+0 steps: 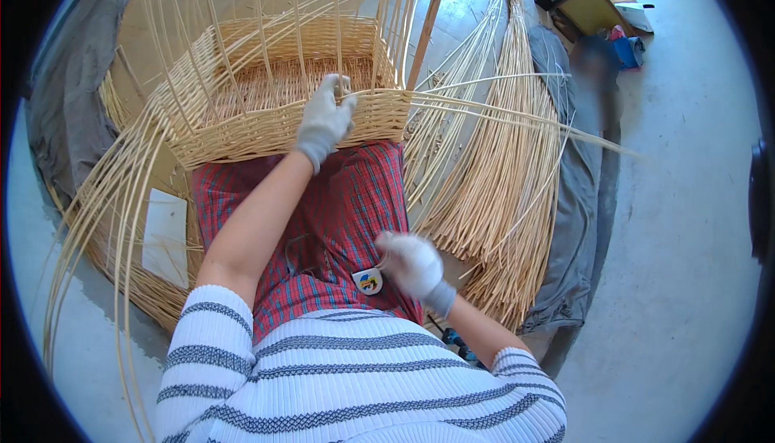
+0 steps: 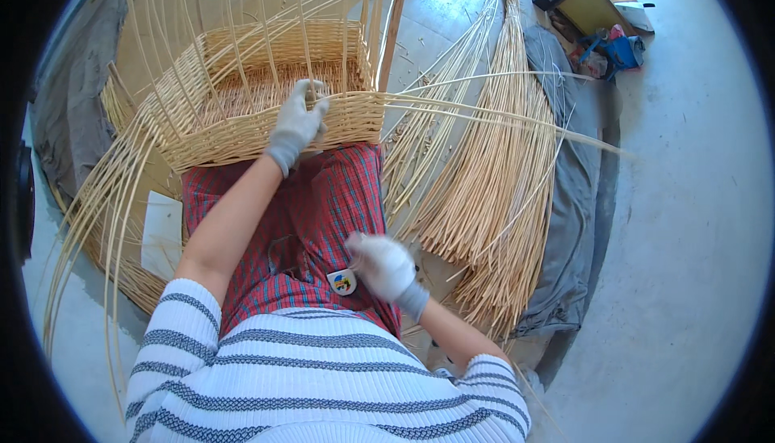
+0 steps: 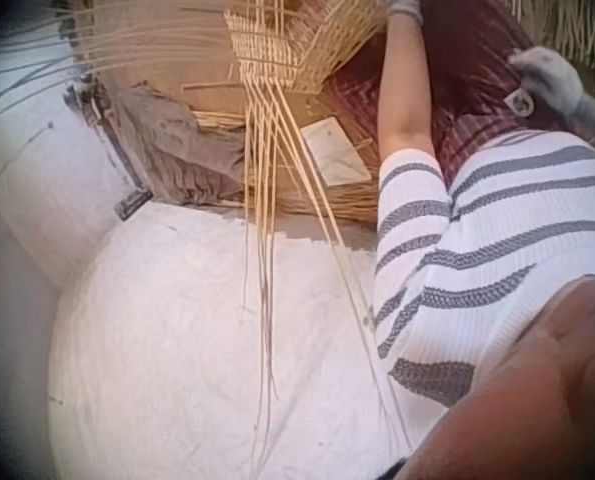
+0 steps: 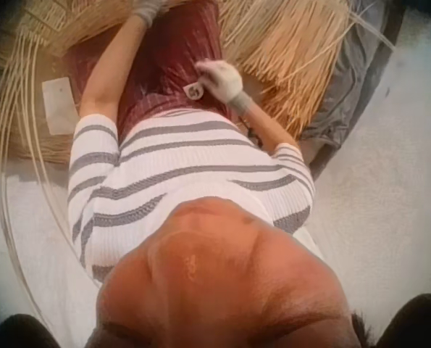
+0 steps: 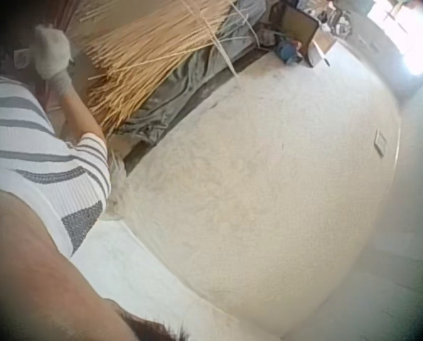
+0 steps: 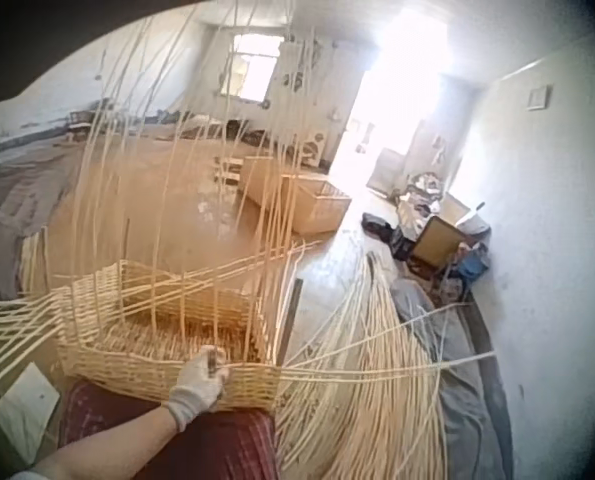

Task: Weave a rectangular wicker basket using long flexible reeds.

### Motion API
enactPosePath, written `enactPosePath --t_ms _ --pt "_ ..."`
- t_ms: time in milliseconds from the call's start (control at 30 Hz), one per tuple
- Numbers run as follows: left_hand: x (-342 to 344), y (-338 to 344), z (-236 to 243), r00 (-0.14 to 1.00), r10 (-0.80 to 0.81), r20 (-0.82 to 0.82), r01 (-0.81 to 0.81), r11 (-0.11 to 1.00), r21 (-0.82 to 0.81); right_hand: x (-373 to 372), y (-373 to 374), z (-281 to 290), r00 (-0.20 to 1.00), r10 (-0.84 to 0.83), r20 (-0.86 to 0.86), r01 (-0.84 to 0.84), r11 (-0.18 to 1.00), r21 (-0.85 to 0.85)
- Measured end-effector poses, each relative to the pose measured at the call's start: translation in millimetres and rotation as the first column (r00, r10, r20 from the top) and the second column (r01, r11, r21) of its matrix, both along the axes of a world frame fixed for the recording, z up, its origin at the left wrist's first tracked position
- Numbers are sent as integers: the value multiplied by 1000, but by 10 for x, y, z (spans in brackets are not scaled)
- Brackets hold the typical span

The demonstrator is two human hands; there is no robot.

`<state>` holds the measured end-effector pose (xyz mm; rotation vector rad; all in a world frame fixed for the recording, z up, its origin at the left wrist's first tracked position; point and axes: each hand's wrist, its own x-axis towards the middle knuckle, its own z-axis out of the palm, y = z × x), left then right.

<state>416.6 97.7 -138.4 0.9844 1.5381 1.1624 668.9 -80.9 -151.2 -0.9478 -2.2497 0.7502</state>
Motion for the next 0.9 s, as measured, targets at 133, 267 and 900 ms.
enactPosePath --t_ms 133,267,900 --pt "201 -947 -217 914 112 -391 20 948 318 -202 -467 -21 991 55 121 -74 985 154" --pt "166 -1646 -430 832 -536 -142 524 844 -114 -383 -214 -61 955 184 232 -220 966 138" --pt "-1412 -344 1837 944 -329 -16 323 917 234 -633 2327 1721 984 -172 -55 175 983 48"
